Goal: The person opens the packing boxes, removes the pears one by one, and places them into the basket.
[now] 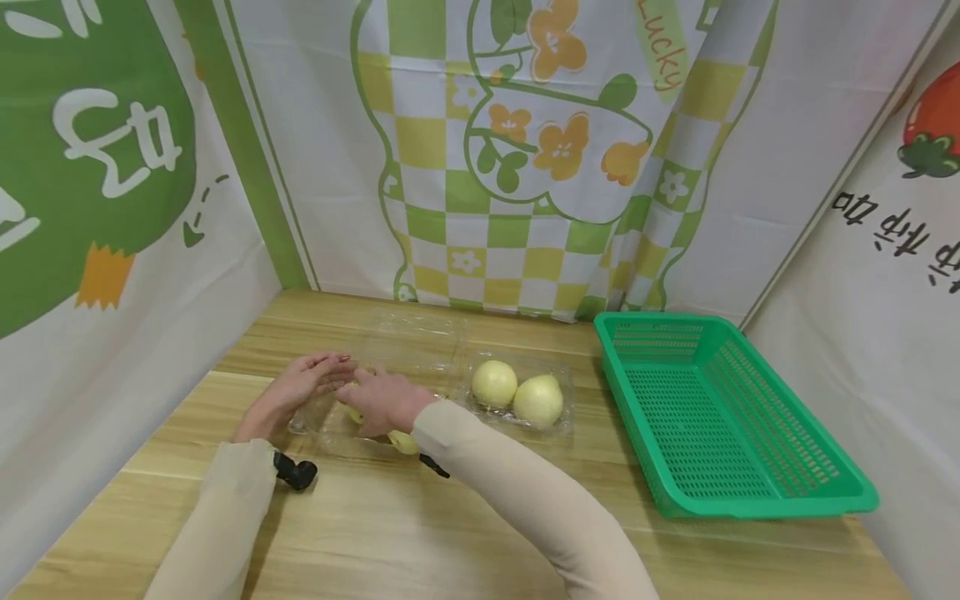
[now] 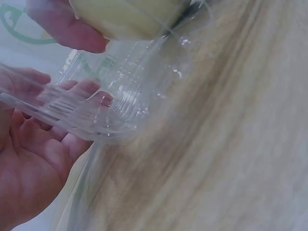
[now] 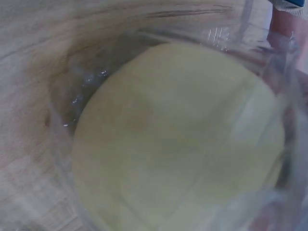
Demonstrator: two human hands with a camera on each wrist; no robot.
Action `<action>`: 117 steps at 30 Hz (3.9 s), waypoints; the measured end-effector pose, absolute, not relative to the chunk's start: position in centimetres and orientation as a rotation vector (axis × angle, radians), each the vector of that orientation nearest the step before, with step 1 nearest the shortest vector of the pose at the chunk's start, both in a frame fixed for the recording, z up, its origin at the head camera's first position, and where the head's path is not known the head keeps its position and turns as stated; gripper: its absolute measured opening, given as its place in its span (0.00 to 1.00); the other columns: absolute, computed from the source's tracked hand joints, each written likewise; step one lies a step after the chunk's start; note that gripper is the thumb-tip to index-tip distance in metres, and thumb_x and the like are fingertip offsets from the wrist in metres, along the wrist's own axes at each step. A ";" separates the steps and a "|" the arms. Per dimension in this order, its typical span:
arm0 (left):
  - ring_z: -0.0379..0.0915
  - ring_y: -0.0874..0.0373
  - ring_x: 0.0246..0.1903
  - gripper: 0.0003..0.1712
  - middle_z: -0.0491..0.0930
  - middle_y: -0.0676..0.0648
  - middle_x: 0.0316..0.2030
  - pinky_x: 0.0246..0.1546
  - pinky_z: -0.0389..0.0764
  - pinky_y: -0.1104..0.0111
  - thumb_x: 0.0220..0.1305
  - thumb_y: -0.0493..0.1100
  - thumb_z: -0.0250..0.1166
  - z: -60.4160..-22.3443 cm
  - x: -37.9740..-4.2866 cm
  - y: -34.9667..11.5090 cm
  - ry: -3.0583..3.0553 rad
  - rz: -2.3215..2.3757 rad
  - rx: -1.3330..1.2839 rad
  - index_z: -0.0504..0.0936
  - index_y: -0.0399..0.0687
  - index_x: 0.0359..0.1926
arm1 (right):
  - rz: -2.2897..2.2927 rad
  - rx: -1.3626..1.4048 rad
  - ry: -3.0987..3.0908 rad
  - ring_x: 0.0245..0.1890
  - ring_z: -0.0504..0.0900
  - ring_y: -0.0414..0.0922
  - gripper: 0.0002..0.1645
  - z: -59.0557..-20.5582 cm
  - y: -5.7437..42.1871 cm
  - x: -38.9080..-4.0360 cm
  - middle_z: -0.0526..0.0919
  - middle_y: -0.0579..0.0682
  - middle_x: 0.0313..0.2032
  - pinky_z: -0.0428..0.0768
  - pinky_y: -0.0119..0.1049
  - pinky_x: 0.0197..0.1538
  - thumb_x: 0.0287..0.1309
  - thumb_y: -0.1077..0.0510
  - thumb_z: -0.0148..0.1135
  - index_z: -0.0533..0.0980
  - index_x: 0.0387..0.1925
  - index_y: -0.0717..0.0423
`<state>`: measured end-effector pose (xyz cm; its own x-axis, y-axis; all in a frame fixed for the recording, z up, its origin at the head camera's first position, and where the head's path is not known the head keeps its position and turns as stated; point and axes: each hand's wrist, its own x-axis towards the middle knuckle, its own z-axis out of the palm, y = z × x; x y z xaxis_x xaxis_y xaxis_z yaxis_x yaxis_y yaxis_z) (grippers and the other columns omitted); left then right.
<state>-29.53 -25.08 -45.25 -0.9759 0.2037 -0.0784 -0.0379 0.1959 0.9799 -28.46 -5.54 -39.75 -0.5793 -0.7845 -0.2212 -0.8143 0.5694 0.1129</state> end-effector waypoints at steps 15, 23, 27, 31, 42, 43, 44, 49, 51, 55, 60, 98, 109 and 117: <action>0.64 0.41 0.68 0.30 0.67 0.33 0.68 0.70 0.69 0.53 0.79 0.49 0.42 -45.2 -29.8 -24.7 2.307 1.859 0.138 0.60 0.34 0.71 | 0.118 -1.446 2.644 0.67 0.69 0.52 0.35 -38.9 -4.5 -29.4 0.71 0.52 0.66 0.72 0.48 0.69 0.62 0.45 0.62 0.65 0.68 0.44; 0.69 0.41 0.65 0.28 0.69 0.32 0.65 0.67 0.73 0.56 0.78 0.49 0.46 -45.2 -29.8 -24.6 2.317 1.884 0.110 0.63 0.33 0.69 | 0.025 -1.463 2.698 0.54 0.74 0.47 0.38 -35.9 -3.2 -29.6 0.74 0.53 0.57 0.81 0.39 0.54 0.62 0.46 0.63 0.62 0.72 0.44; 0.70 0.40 0.64 0.28 0.71 0.30 0.64 0.66 0.74 0.56 0.78 0.48 0.48 -45.1 -29.8 -24.5 2.319 1.897 0.097 0.63 0.32 0.69 | -0.007 -1.486 2.735 0.56 0.73 0.47 0.32 -34.4 -2.2 -30.1 0.74 0.52 0.58 0.77 0.41 0.60 0.63 0.47 0.61 0.67 0.66 0.49; 0.71 0.38 0.63 0.29 0.70 0.29 0.64 0.65 0.75 0.55 0.77 0.47 0.48 -45.2 -29.9 -24.4 2.317 1.916 0.084 0.62 0.33 0.70 | -0.061 -1.462 2.786 0.59 0.73 0.49 0.33 -32.9 -1.0 -30.8 0.73 0.55 0.60 0.76 0.44 0.63 0.63 0.47 0.61 0.67 0.67 0.48; 0.71 0.38 0.63 0.28 0.69 0.29 0.64 0.61 0.79 0.60 0.78 0.46 0.46 -45.3 -30.0 -24.5 2.292 1.971 0.075 0.62 0.33 0.70 | -0.169 -1.397 2.880 0.57 0.75 0.51 0.32 -29.4 3.0 -32.0 0.73 0.58 0.61 0.77 0.46 0.61 0.63 0.47 0.61 0.68 0.66 0.49; 0.70 0.37 0.63 0.28 0.69 0.28 0.64 0.62 0.78 0.59 0.78 0.46 0.46 -45.3 -30.0 -24.5 2.289 1.978 0.083 0.62 0.32 0.70 | -0.185 -1.393 2.887 0.55 0.75 0.51 0.31 -29.1 3.4 -32.1 0.74 0.59 0.60 0.79 0.46 0.58 0.62 0.47 0.61 0.69 0.66 0.49; 0.70 0.37 0.63 0.28 0.69 0.28 0.64 0.62 0.78 0.59 0.78 0.46 0.46 -45.3 -30.0 -24.5 2.286 1.986 0.081 0.62 0.33 0.70 | -0.202 -1.389 2.895 0.54 0.75 0.51 0.31 -28.9 3.9 -32.3 0.74 0.59 0.59 0.80 0.45 0.56 0.62 0.48 0.62 0.69 0.65 0.50; 0.69 0.36 0.63 0.29 0.68 0.27 0.64 0.63 0.76 0.56 0.78 0.45 0.46 -45.4 -30.0 -24.5 2.293 1.986 0.093 0.61 0.32 0.71 | -0.255 -1.396 2.949 0.49 0.76 0.52 0.30 -28.2 6.5 -32.9 0.75 0.60 0.56 0.81 0.44 0.47 0.60 0.49 0.63 0.72 0.63 0.52; 0.69 0.36 0.64 0.29 0.68 0.27 0.64 0.63 0.76 0.56 0.78 0.45 0.46 -45.4 -30.0 -24.4 2.292 1.990 0.094 0.61 0.32 0.71 | -0.265 -1.382 2.962 0.49 0.76 0.52 0.31 -28.0 7.7 -33.1 0.75 0.60 0.56 0.80 0.45 0.48 0.60 0.49 0.63 0.71 0.63 0.53; 0.69 0.37 0.64 0.29 0.69 0.28 0.64 0.63 0.76 0.57 0.78 0.45 0.46 -45.3 -29.9 -24.4 2.301 1.987 0.077 0.61 0.31 0.71 | -0.296 -1.338 2.980 0.49 0.76 0.53 0.30 -27.6 9.9 -33.5 0.75 0.60 0.56 0.79 0.48 0.50 0.61 0.50 0.62 0.71 0.63 0.55; 0.69 0.38 0.64 0.29 0.68 0.28 0.65 0.64 0.76 0.59 0.78 0.46 0.47 -45.3 -29.7 -24.5 2.313 1.971 0.045 0.61 0.32 0.71 | -0.296 -1.257 3.028 0.54 0.75 0.57 0.28 -27.2 12.3 -33.9 0.74 0.61 0.57 0.78 0.52 0.55 0.62 0.50 0.62 0.72 0.62 0.55; 0.68 0.36 0.65 0.28 0.68 0.27 0.65 0.67 0.72 0.55 0.77 0.42 0.46 -45.4 -29.9 -24.2 2.292 1.999 0.068 0.60 0.29 0.70 | -0.357 -0.823 3.203 0.35 0.73 0.52 0.24 -29.6 31.3 -34.5 0.78 0.64 0.41 0.68 0.37 0.31 0.60 0.55 0.61 0.73 0.54 0.64; 0.70 0.40 0.64 0.28 0.70 0.30 0.65 0.66 0.73 0.56 0.77 0.47 0.48 -45.1 -29.6 -24.4 2.329 1.964 0.047 0.63 0.34 0.70 | -0.339 -0.721 3.181 0.37 0.74 0.53 0.27 -32.4 34.2 -34.5 0.77 0.67 0.45 0.71 0.36 0.31 0.58 0.54 0.61 0.72 0.55 0.67; 0.69 0.38 0.64 0.28 0.69 0.28 0.64 0.66 0.73 0.56 0.77 0.44 0.48 -45.3 -29.7 -24.5 2.309 1.987 0.050 0.62 0.31 0.70 | -0.279 -0.622 3.153 0.32 0.72 0.51 0.29 -33.6 35.6 -34.9 0.75 0.68 0.43 0.70 0.36 0.28 0.59 0.52 0.60 0.71 0.55 0.69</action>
<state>-29.73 -24.47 -45.28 -0.9949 0.0868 -0.0508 -0.0373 0.1505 0.9879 -34.89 35.57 -33.64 -0.9222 -0.3690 0.1155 -0.3835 0.9108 -0.1527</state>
